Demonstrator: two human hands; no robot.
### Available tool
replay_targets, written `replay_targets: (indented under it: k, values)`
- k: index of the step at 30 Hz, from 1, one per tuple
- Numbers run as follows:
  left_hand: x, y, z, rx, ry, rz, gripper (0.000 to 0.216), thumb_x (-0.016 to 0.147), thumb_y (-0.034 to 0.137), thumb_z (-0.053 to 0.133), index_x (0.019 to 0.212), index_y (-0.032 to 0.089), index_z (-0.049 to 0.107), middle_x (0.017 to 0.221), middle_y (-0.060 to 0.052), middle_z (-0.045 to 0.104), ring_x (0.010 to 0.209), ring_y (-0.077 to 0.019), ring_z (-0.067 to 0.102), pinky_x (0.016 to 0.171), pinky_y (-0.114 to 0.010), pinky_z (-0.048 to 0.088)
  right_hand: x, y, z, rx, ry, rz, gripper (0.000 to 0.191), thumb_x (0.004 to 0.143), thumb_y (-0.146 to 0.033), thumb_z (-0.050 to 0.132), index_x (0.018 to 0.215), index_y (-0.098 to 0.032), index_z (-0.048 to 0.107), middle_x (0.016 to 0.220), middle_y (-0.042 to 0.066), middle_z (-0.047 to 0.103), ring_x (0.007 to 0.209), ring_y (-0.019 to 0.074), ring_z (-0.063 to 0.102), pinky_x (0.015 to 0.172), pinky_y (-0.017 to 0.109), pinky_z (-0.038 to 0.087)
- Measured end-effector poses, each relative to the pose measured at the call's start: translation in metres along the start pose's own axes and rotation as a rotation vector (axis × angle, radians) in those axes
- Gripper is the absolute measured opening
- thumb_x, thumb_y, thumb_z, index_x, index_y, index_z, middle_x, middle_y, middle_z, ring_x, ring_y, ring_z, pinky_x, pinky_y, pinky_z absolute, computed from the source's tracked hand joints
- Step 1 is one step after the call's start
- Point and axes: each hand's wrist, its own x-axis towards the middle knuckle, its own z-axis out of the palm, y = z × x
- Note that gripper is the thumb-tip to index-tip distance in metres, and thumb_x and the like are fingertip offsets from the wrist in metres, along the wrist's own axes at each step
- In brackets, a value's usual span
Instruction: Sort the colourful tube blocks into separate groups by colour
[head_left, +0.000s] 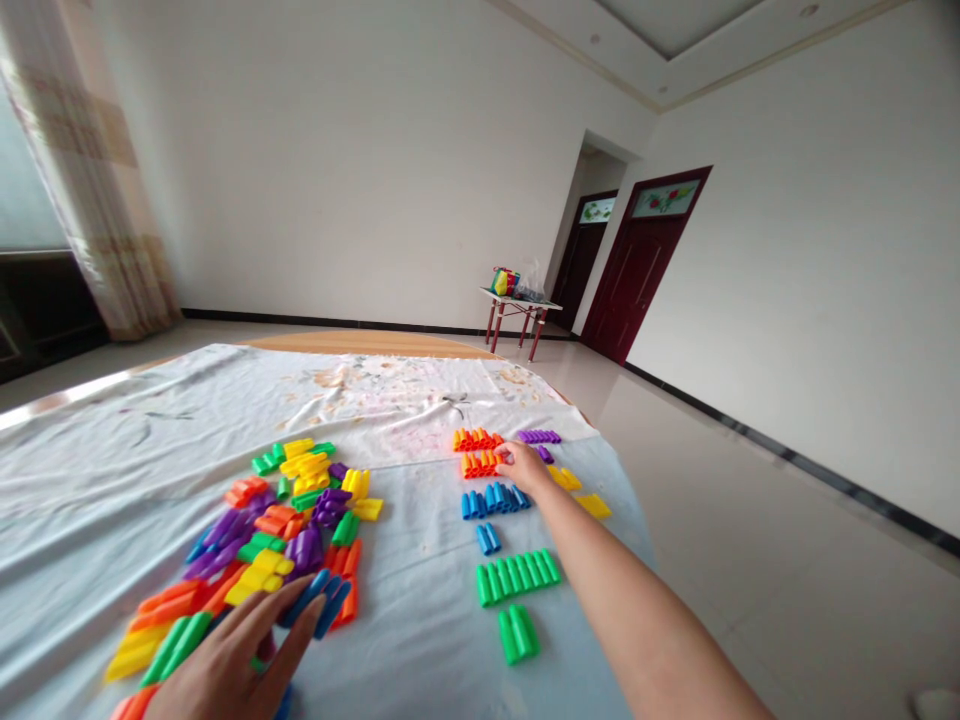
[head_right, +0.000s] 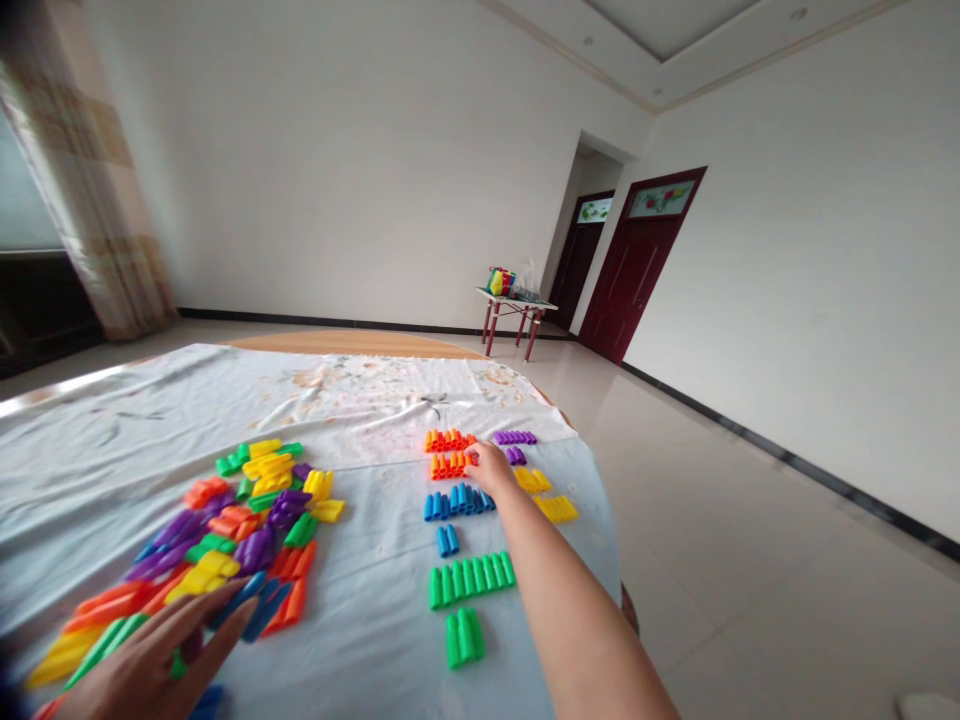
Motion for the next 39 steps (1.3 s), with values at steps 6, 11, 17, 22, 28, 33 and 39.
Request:
replay_targets:
  k: [6, 11, 17, 22, 28, 33, 39]
  values:
    - [0.001, 0.016, -0.009, 0.021, -0.021, -0.004, 0.048, 0.072, 0.061, 0.048, 0.1, 0.027, 0.065, 0.084, -0.002, 0.068, 0.067, -0.0168, 0.061, 0.063, -0.026, 0.051, -0.002, -0.007, -0.006, -0.011, -0.018, -0.004, 0.031, 0.061, -0.003, 0.065, 0.089, -0.015, 0.066, 0.088, 0.005, 0.064, 0.073, 0.0152, 0.059, 0.073, 0.027, 0.047]
    - [0.002, 0.044, -0.026, -0.009, -0.051, -0.057, 0.049, 0.073, 0.062, 0.046, 0.098, 0.024, 0.065, 0.089, -0.003, 0.068, 0.068, -0.0155, 0.061, 0.065, -0.025, 0.05, -0.015, -0.044, -0.019, 0.015, 0.069, -0.03, 0.031, 0.073, -0.008, 0.056, 0.103, -0.015, 0.061, 0.102, 0.008, 0.059, 0.088, 0.0169, 0.057, 0.086, 0.033, 0.044]
    - [-0.002, 0.057, -0.028, -0.09, -0.127, -0.1, 0.046, 0.075, 0.059, 0.046, 0.097, 0.022, 0.064, 0.079, -0.001, 0.067, 0.062, -0.0138, 0.058, 0.061, -0.023, 0.048, -0.097, -0.144, -0.004, 0.331, -0.206, -0.345, 0.04, 0.074, -0.033, 0.066, 0.112, -0.021, 0.056, 0.099, 0.004, 0.058, 0.082, 0.0142, 0.058, 0.072, 0.026, 0.048]
    - [-0.003, 0.06, -0.022, -0.146, -0.18, -0.082, 0.044, 0.074, 0.058, 0.048, 0.094, 0.023, 0.065, 0.082, -0.001, 0.069, 0.065, -0.0145, 0.06, 0.06, -0.022, 0.048, -0.145, -0.188, 0.029, 0.352, -0.259, -0.407, 0.074, 0.063, -0.04, 0.076, 0.125, -0.019, 0.043, 0.111, 0.008, 0.056, 0.095, 0.0193, 0.056, 0.084, 0.031, 0.046]
    - [-0.006, 0.063, -0.021, -0.043, -0.182, -0.034, 0.048, 0.076, 0.059, 0.044, 0.104, 0.025, 0.061, 0.084, -0.001, 0.068, 0.066, -0.0144, 0.06, 0.061, -0.023, 0.048, -0.145, -0.178, 0.024, 0.115, -0.264, -0.422, 0.056, 0.071, -0.028, 0.068, 0.121, -0.016, 0.047, 0.108, 0.009, 0.06, 0.101, 0.0221, 0.054, 0.093, 0.036, 0.04]
    - [-0.007, 0.065, -0.023, -0.001, -0.126, 0.022, 0.046, 0.077, 0.059, 0.043, 0.1, 0.025, 0.064, 0.09, -0.001, 0.068, 0.073, -0.0141, 0.062, 0.066, -0.022, 0.049, -0.15, -0.164, 0.014, -0.071, -0.436, -0.425, 0.054, 0.069, -0.035, 0.069, 0.118, -0.017, 0.053, 0.108, 0.01, 0.059, 0.104, 0.0262, 0.051, 0.092, 0.04, 0.04]
    - [-0.01, 0.074, -0.022, 0.044, -0.04, 0.188, 0.04, 0.078, 0.056, 0.044, 0.09, 0.026, 0.067, 0.089, 0.001, 0.07, 0.071, -0.0126, 0.064, 0.065, -0.02, 0.051, -0.158, -0.159, 0.021, -0.057, -0.409, -0.417, 0.049, 0.071, -0.034, 0.068, 0.115, -0.017, 0.055, 0.105, 0.009, 0.06, 0.102, 0.0246, 0.051, 0.092, 0.037, 0.04]
